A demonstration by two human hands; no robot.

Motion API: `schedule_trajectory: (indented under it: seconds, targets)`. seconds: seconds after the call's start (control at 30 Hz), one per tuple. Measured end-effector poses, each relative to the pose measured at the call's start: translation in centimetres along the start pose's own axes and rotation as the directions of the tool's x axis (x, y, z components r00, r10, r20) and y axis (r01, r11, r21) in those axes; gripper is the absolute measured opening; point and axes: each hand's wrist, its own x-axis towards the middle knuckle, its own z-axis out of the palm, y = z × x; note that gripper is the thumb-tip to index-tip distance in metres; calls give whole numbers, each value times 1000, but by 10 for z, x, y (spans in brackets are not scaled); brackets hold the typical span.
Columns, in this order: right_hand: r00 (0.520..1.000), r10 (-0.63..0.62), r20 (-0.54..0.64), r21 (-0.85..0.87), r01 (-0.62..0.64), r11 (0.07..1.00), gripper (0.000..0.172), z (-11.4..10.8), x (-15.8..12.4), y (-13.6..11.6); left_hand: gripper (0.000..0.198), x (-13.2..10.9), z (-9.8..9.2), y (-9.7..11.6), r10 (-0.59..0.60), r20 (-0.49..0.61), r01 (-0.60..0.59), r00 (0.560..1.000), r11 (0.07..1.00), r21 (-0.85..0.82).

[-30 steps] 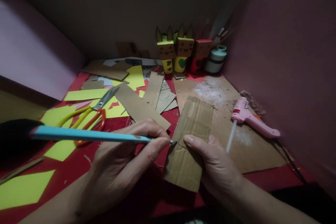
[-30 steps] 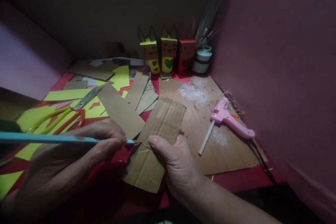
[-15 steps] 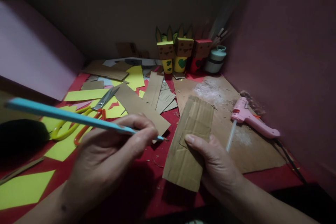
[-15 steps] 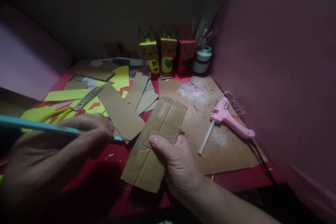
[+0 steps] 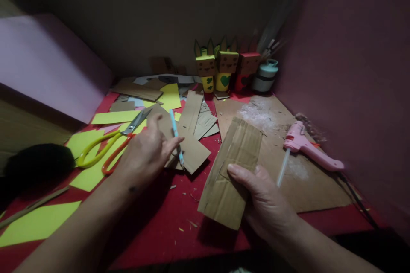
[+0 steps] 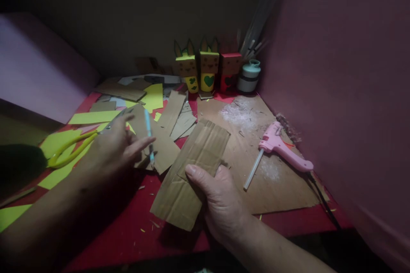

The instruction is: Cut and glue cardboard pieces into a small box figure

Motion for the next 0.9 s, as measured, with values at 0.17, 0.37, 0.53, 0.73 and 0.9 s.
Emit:
schedule_trajectory:
  seconds: [0.17, 0.37, 0.53, 0.73, 0.9]
  targets:
    - [1000, -9, 15, -33, 10, 999, 47, 0, 2, 0, 27, -16, -5, 16, 29, 292, 120, 956, 870, -479]
    - [997, 45, 60, -54, -42, 998, 33, -1, 1, 1, 22, -30, 3, 24, 110, 728, 517, 676, 633, -576]
    - [999, -9, -47, 3, 9, 1000, 35, 0, 3, -3, 24, -28, 3, 16, 76, 666, 515, 742, 572, -638]
    - [952, -12, -307, 57, 31, 998, 29, 1, 15, -15, 27, -22, -7, 14, 17, 529, 413, 848, 604, -681]
    - [951, 34, -308, -4, -37, 999, 26, 5, 28, -24, 24, -17, -10, 11, -17, 393, 325, 920, 593, -736]
